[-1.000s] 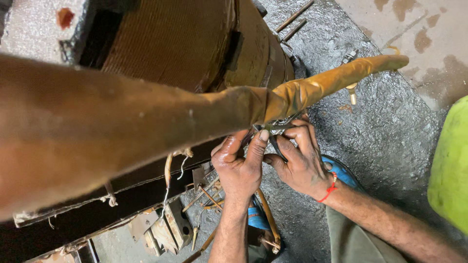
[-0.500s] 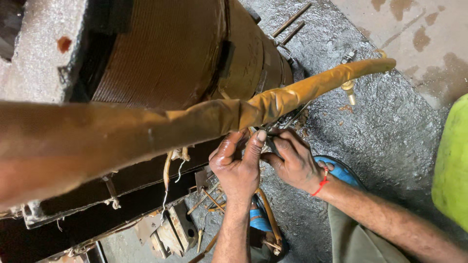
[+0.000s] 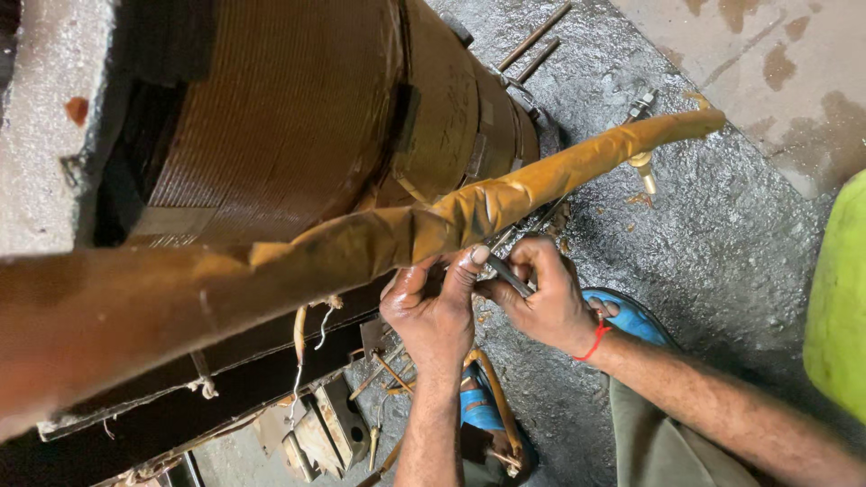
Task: The person uses pliers to cut and strip wires attached to a large cylindrical electrical component, likely a transformer or motor. They repeatedly grasp, cut, and pull wire ends, removing insulation and detaching connections.
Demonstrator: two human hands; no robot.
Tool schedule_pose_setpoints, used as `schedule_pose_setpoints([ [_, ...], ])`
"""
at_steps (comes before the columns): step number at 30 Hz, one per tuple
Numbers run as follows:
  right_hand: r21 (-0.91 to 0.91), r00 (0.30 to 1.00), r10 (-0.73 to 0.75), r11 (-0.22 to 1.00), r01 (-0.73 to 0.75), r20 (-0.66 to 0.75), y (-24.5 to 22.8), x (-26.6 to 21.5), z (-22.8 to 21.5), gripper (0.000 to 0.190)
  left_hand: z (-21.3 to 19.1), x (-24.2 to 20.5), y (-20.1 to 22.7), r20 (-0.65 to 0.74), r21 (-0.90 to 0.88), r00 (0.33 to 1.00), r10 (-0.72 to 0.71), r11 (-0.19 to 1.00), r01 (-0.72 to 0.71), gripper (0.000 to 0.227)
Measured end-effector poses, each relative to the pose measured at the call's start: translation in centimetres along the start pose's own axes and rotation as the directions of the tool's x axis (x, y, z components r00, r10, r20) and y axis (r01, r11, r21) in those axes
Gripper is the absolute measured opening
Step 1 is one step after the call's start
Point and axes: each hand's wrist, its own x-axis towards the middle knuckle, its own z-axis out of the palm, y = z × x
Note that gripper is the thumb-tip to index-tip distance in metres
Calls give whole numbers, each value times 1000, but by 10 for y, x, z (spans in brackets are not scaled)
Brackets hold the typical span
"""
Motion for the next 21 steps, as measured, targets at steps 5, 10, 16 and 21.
schedule_pose_setpoints([
  [5, -76, 976, 1, 997, 16, 219, -26, 17, -16, 35, -1, 6, -9, 12, 68, 999, 30, 997, -31, 18],
  [10, -541, 950, -92, 804, 247, 298, -86, 71, -76, 40, 7, 16, -8, 96, -170, 974, 206, 967, -188, 12],
  [16, -854, 916, -14, 356, 379, 401, -134, 66, -128, 51, 22, 19, 2, 169, -236, 953, 251, 949, -208, 10],
  [21, -626, 952, 174, 779, 23, 251, -113, 38, -87, 54, 0, 13, -2, 155, -123, 960, 233, 969, -215, 18],
])
